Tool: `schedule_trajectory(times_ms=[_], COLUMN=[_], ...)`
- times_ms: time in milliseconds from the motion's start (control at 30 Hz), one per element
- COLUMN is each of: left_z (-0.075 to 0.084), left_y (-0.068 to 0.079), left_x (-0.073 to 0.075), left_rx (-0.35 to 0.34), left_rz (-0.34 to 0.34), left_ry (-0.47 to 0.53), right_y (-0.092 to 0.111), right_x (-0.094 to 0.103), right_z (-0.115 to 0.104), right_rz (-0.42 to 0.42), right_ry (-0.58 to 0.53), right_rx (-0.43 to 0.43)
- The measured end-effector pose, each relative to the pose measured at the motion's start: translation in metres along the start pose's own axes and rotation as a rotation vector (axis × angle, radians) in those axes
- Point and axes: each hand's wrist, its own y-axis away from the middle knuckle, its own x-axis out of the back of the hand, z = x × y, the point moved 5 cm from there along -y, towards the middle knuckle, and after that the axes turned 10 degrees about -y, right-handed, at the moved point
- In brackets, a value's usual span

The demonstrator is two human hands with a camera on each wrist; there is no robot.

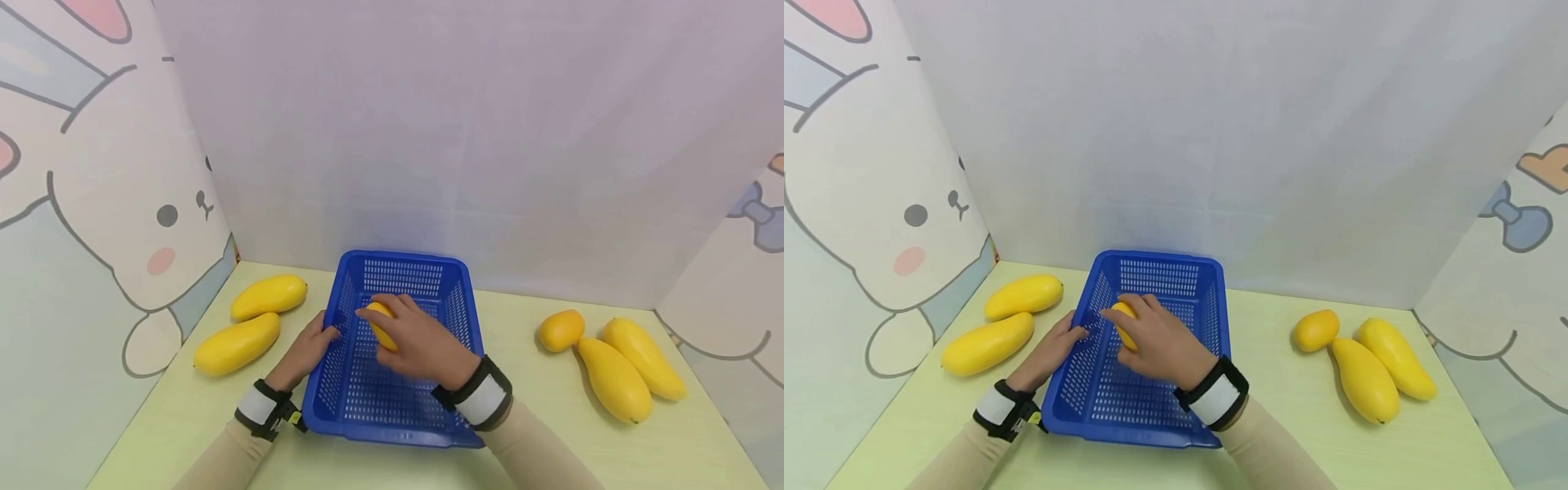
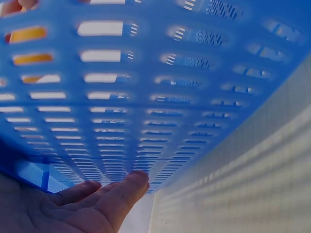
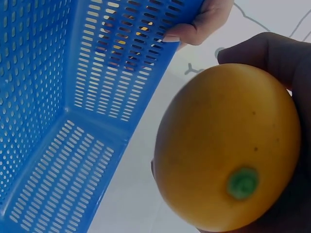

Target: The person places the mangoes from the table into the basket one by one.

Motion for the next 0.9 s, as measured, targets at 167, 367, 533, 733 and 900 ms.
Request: schedule_trajectory(times_ms=[167,367,533,733,900], left_z=[0.0,0.0,-0.001,-0.001,-0.001], left_y=[0.0,0.0,-0.001,-0.001,0.0], left_x=[0.0,0.0,0.0,0.0,0.001], left_rx=[-0.006,-0.016,-0.02,-0.019,-0.019], left_rz=[0.005,0.009,0.007,0.014,0.007], left_ry=[-0.004,-0.019,-0.021,-0.025,-0.013], right_y=[-0.006,-0.01,-0.014,-0.018,-0.024], right_x=[-0.001,-0.004,-0.004,-0.004,-0.004], right_z=[0.003,0.008,0.01,0.01,0.01], right_rz=[-0.016,-0.036,-0.06,-0.069,-0.066], right_ry=[0.002,0.01,0.021,0.021,0.022], right_rx=[-0.011,-0.019,-0.035,-0.031,-0.021])
